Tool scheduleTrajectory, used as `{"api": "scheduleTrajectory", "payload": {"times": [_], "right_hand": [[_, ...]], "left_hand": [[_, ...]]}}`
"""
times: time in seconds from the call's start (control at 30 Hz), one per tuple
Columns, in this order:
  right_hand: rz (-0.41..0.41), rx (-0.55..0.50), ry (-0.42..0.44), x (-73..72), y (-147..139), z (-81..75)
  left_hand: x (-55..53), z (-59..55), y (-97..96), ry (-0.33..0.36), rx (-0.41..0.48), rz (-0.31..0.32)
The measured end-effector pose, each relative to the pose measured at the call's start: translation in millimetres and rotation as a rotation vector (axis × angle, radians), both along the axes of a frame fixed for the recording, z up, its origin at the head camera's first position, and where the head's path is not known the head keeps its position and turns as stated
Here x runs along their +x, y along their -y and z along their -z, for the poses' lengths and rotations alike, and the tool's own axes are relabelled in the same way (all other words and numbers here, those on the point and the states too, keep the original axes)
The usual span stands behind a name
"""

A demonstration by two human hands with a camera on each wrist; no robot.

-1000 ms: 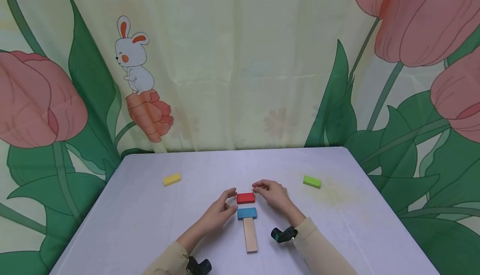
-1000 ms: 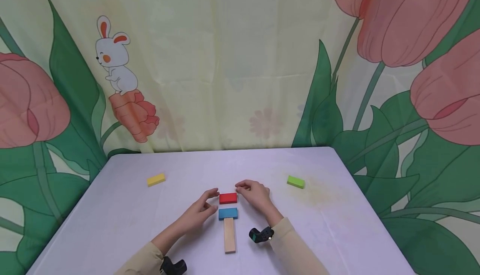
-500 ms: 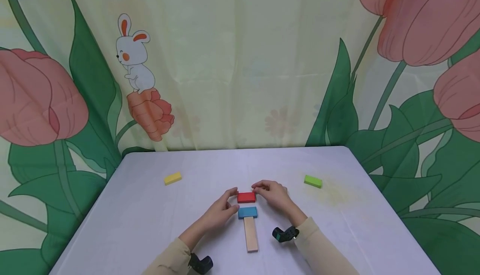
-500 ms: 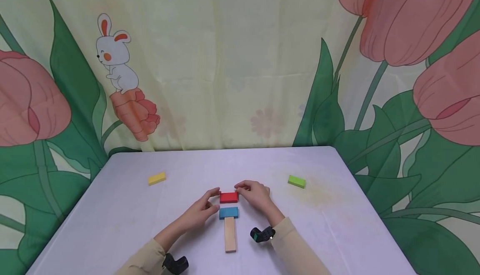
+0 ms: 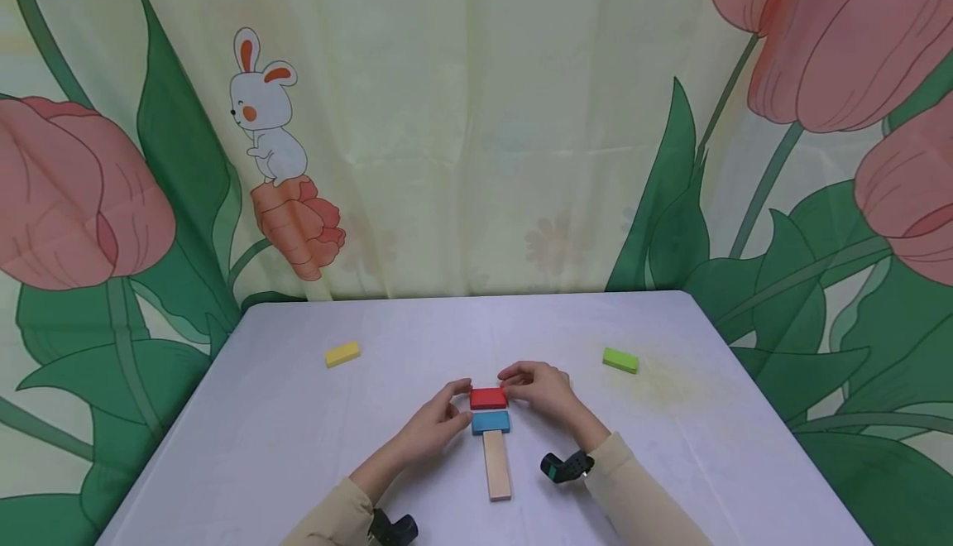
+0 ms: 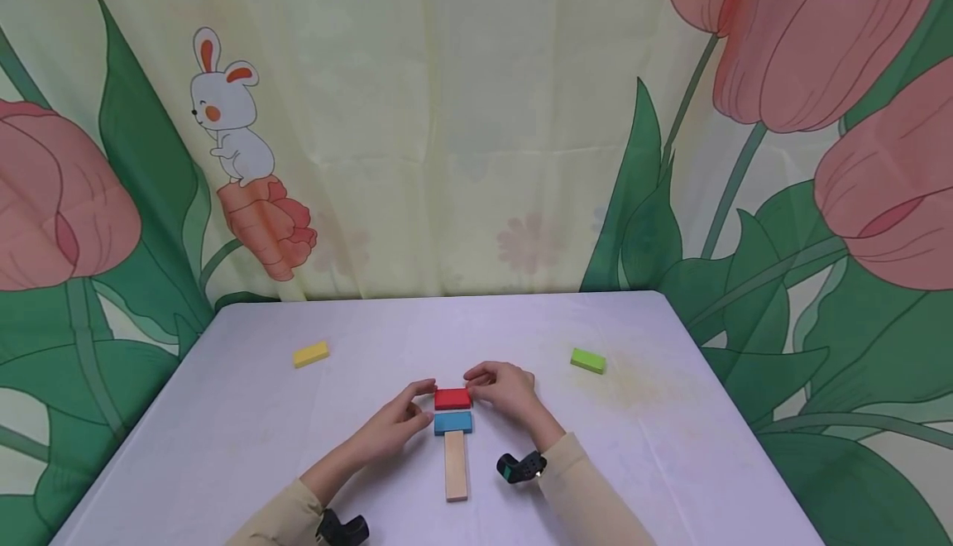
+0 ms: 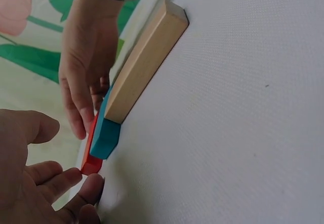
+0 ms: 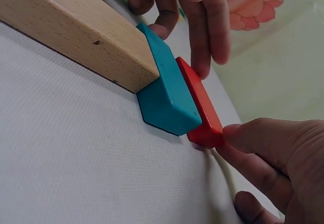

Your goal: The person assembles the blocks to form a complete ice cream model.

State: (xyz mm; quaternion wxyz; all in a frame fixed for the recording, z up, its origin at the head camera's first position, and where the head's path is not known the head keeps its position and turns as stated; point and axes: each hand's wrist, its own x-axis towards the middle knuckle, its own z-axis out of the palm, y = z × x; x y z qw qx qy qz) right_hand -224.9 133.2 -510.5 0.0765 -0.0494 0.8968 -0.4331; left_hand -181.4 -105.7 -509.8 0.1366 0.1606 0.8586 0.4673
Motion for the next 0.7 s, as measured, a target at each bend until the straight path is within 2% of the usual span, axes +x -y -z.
{"api": "scheduleTrajectory", "payload": {"times": [0.4,0.53,0.7], "right_hand": [[-0.02,0.008,0.004,-0.8,-2,2.4],[-0.027,0.012,-0.006,0.6,-2,3.3],[-0.04,0.008,-0.015,2.6,-1,4.2]], "left_hand": [[4.9,-1.2,2.0,-0.003,0.007,0.018],[8.0,-1.5,1.5,-0.021,-0.041,0.015],[12.4,-2.5,-0.8,-0.069,-0.147,0.01]]}}
